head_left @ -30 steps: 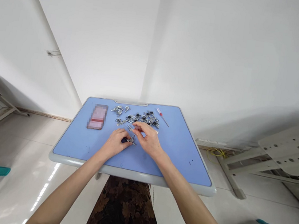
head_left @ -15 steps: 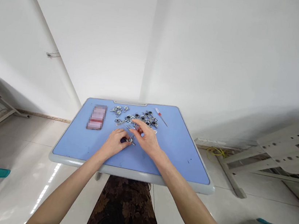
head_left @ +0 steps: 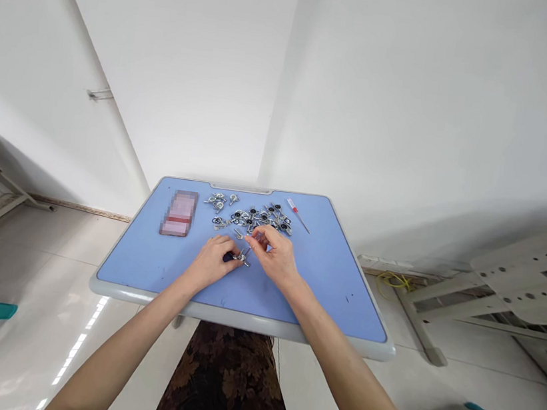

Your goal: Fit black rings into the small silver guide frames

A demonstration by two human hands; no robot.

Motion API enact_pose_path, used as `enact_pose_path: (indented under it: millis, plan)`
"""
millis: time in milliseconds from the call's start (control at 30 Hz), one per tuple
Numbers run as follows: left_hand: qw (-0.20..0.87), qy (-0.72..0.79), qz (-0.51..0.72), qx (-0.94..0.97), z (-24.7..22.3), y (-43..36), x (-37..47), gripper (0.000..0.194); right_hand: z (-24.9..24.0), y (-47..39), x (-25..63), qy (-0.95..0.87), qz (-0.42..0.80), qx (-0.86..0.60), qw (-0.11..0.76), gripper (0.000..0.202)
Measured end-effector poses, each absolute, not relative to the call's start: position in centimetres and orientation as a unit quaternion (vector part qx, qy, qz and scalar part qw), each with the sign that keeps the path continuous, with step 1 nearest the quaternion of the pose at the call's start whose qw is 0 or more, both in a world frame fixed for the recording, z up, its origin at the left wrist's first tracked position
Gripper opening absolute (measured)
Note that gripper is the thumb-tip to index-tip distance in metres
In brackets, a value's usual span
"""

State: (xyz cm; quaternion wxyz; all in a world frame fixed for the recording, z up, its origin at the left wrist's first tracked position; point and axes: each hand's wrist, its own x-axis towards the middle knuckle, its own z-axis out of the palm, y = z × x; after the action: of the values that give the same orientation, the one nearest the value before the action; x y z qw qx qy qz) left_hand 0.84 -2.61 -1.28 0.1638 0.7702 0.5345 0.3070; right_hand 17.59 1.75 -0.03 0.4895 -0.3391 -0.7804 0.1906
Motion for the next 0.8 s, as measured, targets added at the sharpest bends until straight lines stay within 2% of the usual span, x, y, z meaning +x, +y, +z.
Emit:
enact_pose_path:
  millis: [167, 300, 433, 567, 700, 800]
  plan:
    - [0.169, 0.539, 0.307, 0.766, -1.0, -2.7, 0.9, 0.008, 0.6, 1.7, 18.0, -0.812, 0.179, -0.304, 0.465, 0.015]
    - [0.168, 0.536, 0.304, 0.769, -1.0, -2.6, 0.9, 0.009, 0.7, 1.8, 18.1, -0.807, 0.201, -0.279, 0.48, 0.021]
    - [0.162, 0.539, 0.302, 0.77, -1.1, -2.6, 0.9, 0.009, 0.3, 1.8, 17.7, -0.779, 0.177, -0.312, 0.514, 0.013]
    - [0.166, 0.538, 0.303, 0.769, -1.2, -2.6, 0.9, 0.01, 0.5, 1.8, 17.8, -0.795, 0.16, -0.314, 0.494, 0.014]
    - [0.171, 0.531, 0.309, 0.77, -1.2, -2.6, 0.8, 0.01, 1.1, 1.8, 18.2, -0.806, 0.209, -0.284, 0.475, 0.022]
    - [0.17, 0.534, 0.309, 0.769, -1.1, -2.6, 0.8, 0.01, 1.0, 1.8, 18.0, -0.774, 0.241, -0.311, 0.496, 0.013]
